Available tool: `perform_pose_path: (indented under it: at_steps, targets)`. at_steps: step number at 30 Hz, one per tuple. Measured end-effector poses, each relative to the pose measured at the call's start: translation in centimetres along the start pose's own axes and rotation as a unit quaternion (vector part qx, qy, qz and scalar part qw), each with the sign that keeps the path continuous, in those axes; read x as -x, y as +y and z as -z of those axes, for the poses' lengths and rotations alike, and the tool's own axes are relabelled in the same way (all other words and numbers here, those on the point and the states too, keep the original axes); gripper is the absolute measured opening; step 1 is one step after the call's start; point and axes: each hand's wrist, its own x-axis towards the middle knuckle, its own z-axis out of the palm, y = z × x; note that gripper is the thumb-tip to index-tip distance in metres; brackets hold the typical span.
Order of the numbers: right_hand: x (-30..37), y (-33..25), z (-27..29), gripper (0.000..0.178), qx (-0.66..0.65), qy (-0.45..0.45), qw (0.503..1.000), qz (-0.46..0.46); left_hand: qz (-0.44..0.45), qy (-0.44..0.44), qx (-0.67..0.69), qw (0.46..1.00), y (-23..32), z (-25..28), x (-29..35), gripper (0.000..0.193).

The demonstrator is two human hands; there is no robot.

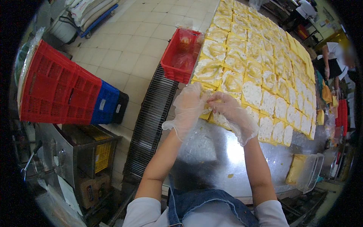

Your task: The person places yellow strips into square compartments filled with a white mixture on a large tray. They repeatedly pick up strips from a container and arrange them in a crisscross pattern over the mixture, working across the tray in a commercial kitchen.

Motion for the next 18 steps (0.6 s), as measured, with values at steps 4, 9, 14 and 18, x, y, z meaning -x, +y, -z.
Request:
perform_pose_path:
  at_steps: [4, 9, 14, 18]
  targets:
    - [1.0, 0.1, 0.1, 0.024, -0.080, 0.010, 0.997, -0.021, -0.020, 0.033, -0.044, 0.998, 0.1, 0.0, 0.0, 0.020]
    - [1.4, -0.2, 1.1, 0.023, -0.225, -0.107, 0.969, 0.000, -0.024, -0.085, 0.159, 0.983, 0.4, 1.6, 1.1, 0.022]
    - [1.0, -1.2, 1.2, 0.022, -0.155, -0.112, 0.981, 0.040, -0.077, -0.075, 0.151, 0.983, 0.7, 2.2, 1.4, 0.023]
    - [0.0, -3.3, 1.3, 0.021, -0.123, -0.059, 0.989, 0.061, -0.156, 0.000, 0.108, 0.982, 0.6, 2.2, 0.1, 0.020]
